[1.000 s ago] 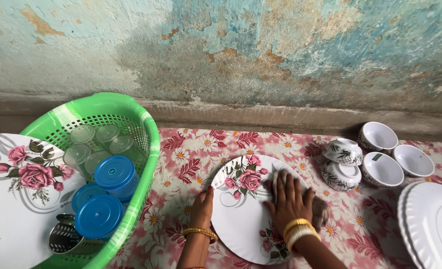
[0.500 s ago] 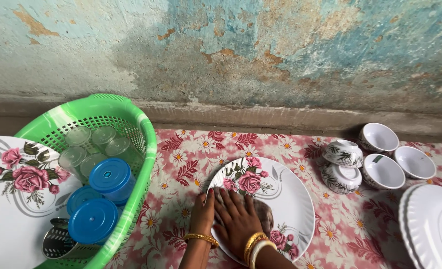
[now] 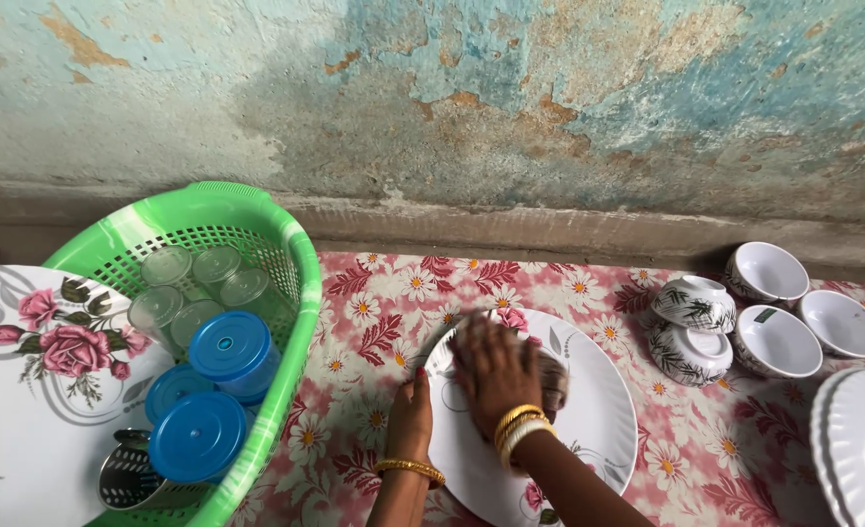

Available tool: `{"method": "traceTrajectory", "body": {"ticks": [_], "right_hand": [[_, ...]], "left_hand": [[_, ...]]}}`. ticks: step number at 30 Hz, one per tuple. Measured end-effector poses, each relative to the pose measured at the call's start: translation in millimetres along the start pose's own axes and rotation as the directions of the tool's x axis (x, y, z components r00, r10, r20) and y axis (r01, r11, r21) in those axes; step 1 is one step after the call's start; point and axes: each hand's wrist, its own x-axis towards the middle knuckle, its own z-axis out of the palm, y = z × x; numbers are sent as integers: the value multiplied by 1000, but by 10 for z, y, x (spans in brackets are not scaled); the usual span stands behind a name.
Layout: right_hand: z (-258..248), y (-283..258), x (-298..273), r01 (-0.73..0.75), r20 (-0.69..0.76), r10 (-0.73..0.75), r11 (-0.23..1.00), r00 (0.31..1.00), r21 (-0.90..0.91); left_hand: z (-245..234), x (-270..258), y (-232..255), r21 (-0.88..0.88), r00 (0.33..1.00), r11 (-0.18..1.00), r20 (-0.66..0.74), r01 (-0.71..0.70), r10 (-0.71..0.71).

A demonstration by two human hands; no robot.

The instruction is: The person wipes several floral-patterned plates with a cloth, turning them over to clean both sides. The person places the cleaned plates into a green plastic basket containing other dishes.

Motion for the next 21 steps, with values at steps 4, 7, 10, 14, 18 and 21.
{"method": "traceTrajectory", "body": {"ticks": [4, 7, 10, 14, 18, 21], "right_hand": [[275, -77, -339, 396, -466, -411, 908, 784, -134], [404, -58, -687, 516, -228, -502, 856, 834, 5], [592, 223, -951, 649, -194, -644, 759, 740, -42], [842, 681, -1085, 740, -290, -760, 642, 581, -201], [749, 574, -1047, 612, 139, -629, 777, 765, 145], [554, 232, -971, 602, -129, -589, 785, 798, 147]], "left_hand": [[52, 121, -157, -159, 992, 983, 68, -91, 103], [15, 189, -210, -356, 983, 933, 145, -55, 114], [-8, 307, -238, -394, 984, 918, 175, 46, 27], [2, 305, -254, -317, 993, 947, 114, 59, -24], [81, 201, -180, -135, 999, 990, 8, -45, 47], [128, 74, -128, -63, 993, 994, -75, -94, 89]]}}
